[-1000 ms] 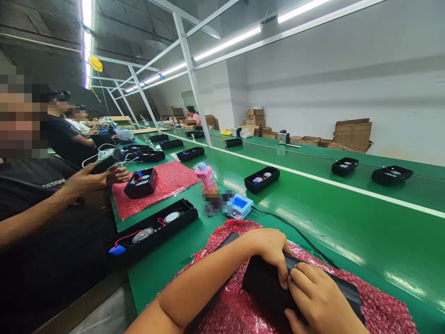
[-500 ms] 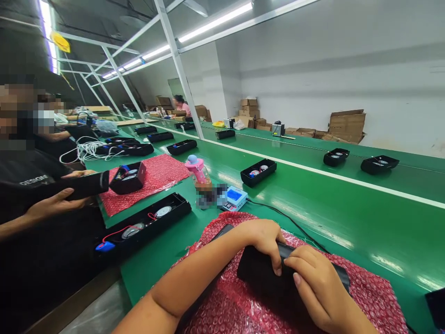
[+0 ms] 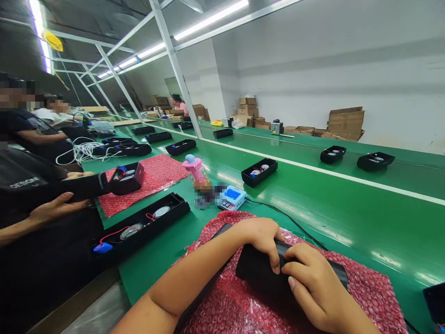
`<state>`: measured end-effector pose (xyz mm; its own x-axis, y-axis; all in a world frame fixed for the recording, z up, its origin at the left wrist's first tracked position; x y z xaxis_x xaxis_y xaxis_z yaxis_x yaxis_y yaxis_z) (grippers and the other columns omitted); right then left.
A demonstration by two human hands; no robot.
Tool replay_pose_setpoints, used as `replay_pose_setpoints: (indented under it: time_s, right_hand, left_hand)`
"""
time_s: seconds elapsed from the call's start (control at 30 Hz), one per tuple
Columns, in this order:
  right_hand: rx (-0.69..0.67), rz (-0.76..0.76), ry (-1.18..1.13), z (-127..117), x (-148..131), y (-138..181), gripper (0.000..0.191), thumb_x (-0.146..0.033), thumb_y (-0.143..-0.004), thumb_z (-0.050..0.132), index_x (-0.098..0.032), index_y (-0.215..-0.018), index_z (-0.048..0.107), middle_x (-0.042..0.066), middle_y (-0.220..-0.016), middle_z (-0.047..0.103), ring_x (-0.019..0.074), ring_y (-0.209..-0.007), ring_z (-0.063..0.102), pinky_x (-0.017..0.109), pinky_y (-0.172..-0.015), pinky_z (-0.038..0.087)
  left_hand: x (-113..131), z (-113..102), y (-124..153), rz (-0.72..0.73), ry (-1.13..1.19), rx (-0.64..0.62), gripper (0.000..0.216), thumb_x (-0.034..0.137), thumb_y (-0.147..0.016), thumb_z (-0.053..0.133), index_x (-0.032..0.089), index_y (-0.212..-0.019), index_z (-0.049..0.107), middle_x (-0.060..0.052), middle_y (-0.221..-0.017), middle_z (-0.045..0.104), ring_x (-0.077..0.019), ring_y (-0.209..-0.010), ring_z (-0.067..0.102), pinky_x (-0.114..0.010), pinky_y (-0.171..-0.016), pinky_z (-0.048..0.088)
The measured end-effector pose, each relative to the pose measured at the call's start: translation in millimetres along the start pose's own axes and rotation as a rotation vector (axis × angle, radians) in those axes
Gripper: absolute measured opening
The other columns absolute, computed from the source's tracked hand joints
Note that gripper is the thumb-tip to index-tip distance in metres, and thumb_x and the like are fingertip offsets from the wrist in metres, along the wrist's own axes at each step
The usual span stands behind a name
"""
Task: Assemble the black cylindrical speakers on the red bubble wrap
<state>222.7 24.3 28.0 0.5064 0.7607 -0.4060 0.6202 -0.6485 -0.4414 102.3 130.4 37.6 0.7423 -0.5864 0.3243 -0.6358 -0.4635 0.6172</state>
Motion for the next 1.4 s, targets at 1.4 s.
replay_pose_setpoints:
  time_s: [1.4]
  right_hand:
    - [0.063, 0.043, 0.688, 23, -21, 1, 0.051, -0.013, -0.047, 0.066, -0.016, -0.097, 0.074, -0.003, -0.053, 0.064, 0.0143, -0.045, 0.057, 0.029, -0.052, 0.035]
  left_hand:
    - [-8, 6, -27, 0.297, -0.131, 0.078, 0.056, 0.062, -0.084, 0.051, 0.015, -0.113, 0.062, -0.007, -0.105, 0.066, -0.02, -0.086, 0.059, -0.025, -0.064, 0.041]
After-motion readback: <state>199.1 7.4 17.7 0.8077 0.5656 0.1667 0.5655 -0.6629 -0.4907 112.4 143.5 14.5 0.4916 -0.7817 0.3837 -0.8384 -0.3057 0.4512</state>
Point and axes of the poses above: each hand's wrist, its own y-axis away from the middle knuckle, its own z-axis out of the palm, x = y × z, the point moved 4 cm from there along -y, towards the middle knuckle
